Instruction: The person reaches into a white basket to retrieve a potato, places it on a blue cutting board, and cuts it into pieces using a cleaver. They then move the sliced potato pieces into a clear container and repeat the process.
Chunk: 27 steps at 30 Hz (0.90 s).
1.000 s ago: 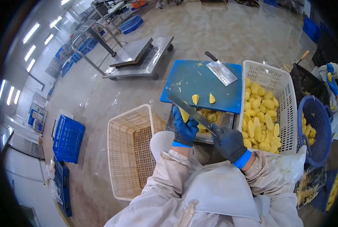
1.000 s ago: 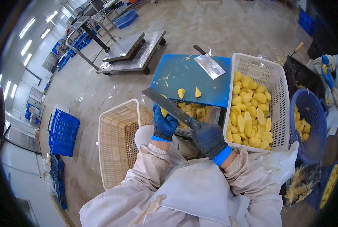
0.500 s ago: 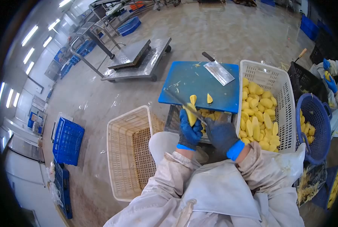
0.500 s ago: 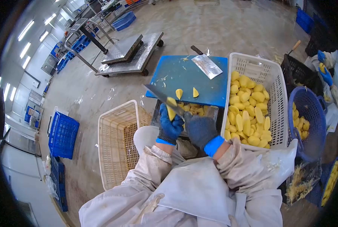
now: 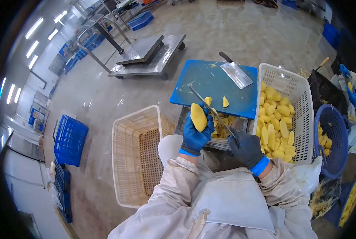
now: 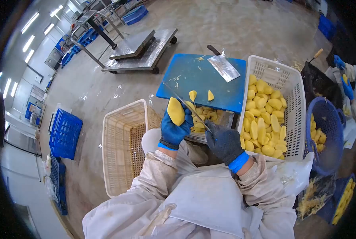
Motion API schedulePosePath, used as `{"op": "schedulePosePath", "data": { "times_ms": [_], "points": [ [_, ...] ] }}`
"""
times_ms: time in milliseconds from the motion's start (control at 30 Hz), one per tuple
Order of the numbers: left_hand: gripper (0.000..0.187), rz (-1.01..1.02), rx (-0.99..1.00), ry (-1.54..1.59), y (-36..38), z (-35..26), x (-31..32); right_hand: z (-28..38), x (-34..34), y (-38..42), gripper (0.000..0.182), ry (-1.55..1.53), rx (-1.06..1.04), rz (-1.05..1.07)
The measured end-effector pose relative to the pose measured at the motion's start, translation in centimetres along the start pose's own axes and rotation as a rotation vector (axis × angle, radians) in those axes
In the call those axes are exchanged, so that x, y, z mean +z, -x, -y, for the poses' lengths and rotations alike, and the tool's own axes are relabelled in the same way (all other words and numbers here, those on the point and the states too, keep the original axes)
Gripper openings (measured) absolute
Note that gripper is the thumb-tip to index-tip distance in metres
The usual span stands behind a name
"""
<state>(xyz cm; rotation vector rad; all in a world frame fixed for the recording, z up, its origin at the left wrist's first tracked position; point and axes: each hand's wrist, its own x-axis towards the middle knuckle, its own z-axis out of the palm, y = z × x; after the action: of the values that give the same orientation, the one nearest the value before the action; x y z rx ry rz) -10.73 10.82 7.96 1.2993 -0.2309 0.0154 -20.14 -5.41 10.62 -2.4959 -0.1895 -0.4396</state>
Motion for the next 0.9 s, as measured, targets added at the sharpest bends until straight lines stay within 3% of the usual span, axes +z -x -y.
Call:
{"op": "schedulePosePath", "data": {
  "times_ms": [67,100,167,267,300,333,400,433,567,633,667,733,867,900],
  "points": [
    [0.028,0.122,-0.455,1.028,-0.5,-0.9,-1.2,0.0,0.1,0.4,0.029,0.007,-0.074,-0.025],
    [0.028,0.12,-0.453,1.028,-0.4,-0.5,-1.2,0.0,0.1,0.6,0.029,0.007,-0.076,-0.024],
    [0.026,0.004,-0.094,0.495,-0.2,1.0,-1.2,0.2,0.1,1.0,0.03,0.064,-0.117,0.012],
    [0.021,-0.067,-0.056,0.507,-1.8,2.2,-1.8,0.4,0.2,1.6,0.029,0.099,-0.231,-0.032],
    [0.018,-0.061,0.226,-0.32,-1.4,2.5,-1.9,0.5,0.4,1.6,0.029,0.099,-0.23,-0.032],
    [0.018,-0.059,0.225,-0.319,-1.4,1.9,-1.6,0.6,0.6,1.7,0.029,0.105,-0.258,-0.038],
    [0.02,-0.125,0.5,-0.676,-1.5,1.1,-1.0,0.8,0.7,1.9,0.029,0.113,-0.281,-0.043],
    [0.017,-0.136,0.384,-0.393,-1.9,3.4,-1.7,0.9,0.6,2.0,0.029,0.127,-0.274,-0.02],
    [0.018,-0.113,0.267,-0.447,-2.7,7.4,-4.2,1.0,1.2,1.7,0.025,0.165,-0.214,0.063],
    [0.02,0.013,0.081,0.137,-2.6,8.1,-4.7,1.5,1.8,1.4,0.022,0.202,-0.188,0.074],
    [0.02,0.012,0.078,0.137,-2.2,8.0,-4.2,1.8,2.1,1.3,0.019,0.237,-0.164,0.087],
    [0.01,-0.178,0.019,0.071,-1.6,7.6,-2.5,1.8,2.8,0.7,0.017,0.243,-0.144,0.115],
    [0.013,-0.145,-0.024,0.325,-1.3,8.0,-2.4,1.5,4.1,-0.6,0.016,0.268,-0.109,0.196],
    [0.016,-0.098,0.109,-0.056,-1.6,9.3,-3.1,1.6,4.2,-1.1,0.016,0.271,-0.106,0.196]
  ]
}}
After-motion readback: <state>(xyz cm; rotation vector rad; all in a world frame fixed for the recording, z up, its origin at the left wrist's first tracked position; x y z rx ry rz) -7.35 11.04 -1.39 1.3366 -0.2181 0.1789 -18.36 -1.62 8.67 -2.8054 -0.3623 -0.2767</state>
